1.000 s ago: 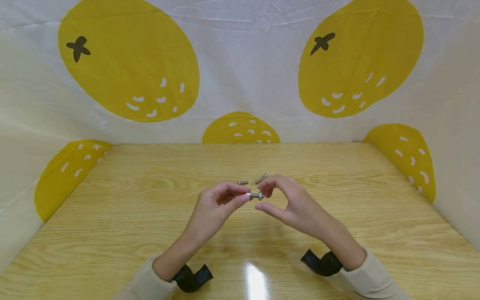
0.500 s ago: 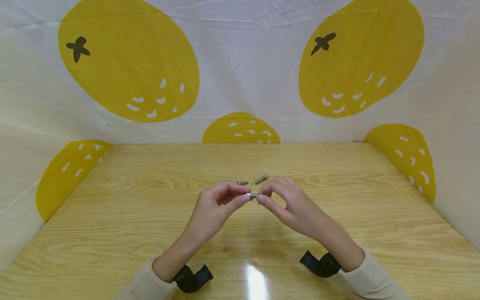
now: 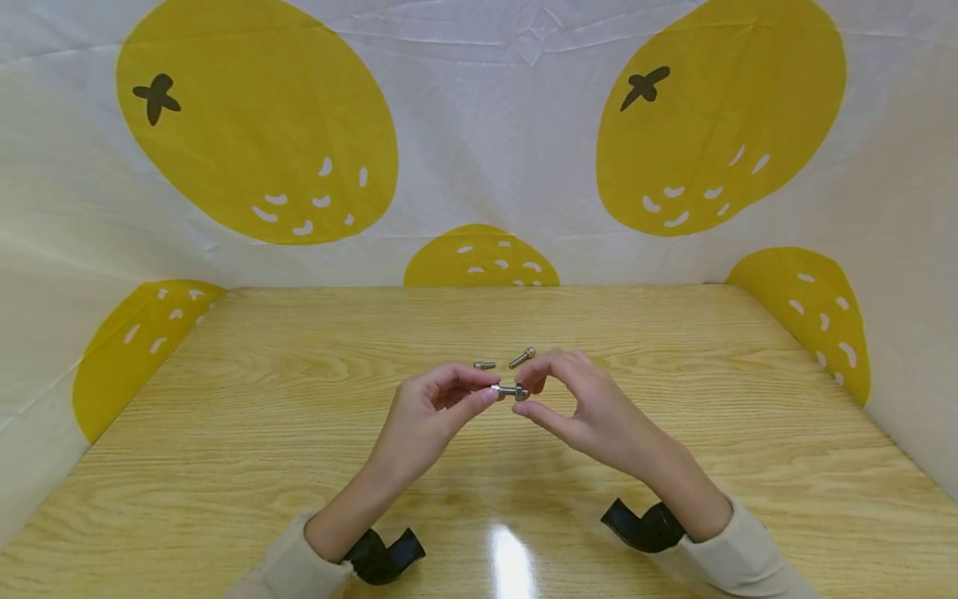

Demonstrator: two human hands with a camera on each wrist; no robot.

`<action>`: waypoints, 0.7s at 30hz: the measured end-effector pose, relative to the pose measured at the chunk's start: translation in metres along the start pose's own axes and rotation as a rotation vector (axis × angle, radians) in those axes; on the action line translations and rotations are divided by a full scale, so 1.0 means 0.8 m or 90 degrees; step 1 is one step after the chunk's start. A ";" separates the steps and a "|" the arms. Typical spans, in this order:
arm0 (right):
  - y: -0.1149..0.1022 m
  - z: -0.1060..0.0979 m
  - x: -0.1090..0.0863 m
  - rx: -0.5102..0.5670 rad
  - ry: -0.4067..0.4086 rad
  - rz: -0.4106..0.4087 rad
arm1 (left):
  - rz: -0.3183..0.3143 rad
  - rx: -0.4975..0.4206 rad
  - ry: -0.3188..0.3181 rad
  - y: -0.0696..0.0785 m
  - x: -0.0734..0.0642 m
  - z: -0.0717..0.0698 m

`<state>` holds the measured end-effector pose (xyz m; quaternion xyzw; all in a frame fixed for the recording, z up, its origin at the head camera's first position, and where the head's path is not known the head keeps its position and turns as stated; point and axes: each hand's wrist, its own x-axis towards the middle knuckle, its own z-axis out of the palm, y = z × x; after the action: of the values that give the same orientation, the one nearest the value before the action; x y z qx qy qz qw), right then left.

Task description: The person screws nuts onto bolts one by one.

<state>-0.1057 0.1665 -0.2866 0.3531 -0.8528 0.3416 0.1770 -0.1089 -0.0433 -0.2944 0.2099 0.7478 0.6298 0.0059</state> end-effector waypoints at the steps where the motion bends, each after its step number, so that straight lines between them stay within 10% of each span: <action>1: 0.001 0.000 0.000 -0.003 0.003 -0.011 | 0.000 0.000 0.000 0.000 0.000 0.000; 14: 0.005 0.005 -0.001 -0.010 0.001 -0.038 | 0.004 -0.010 -0.002 0.002 -0.001 0.002; 21: 0.000 0.003 0.000 -0.014 -0.022 0.040 | -0.001 -0.004 -0.005 0.002 -0.001 0.002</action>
<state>-0.1055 0.1648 -0.2882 0.3301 -0.8701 0.3317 0.1551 -0.1070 -0.0422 -0.2935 0.2118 0.7461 0.6312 0.0099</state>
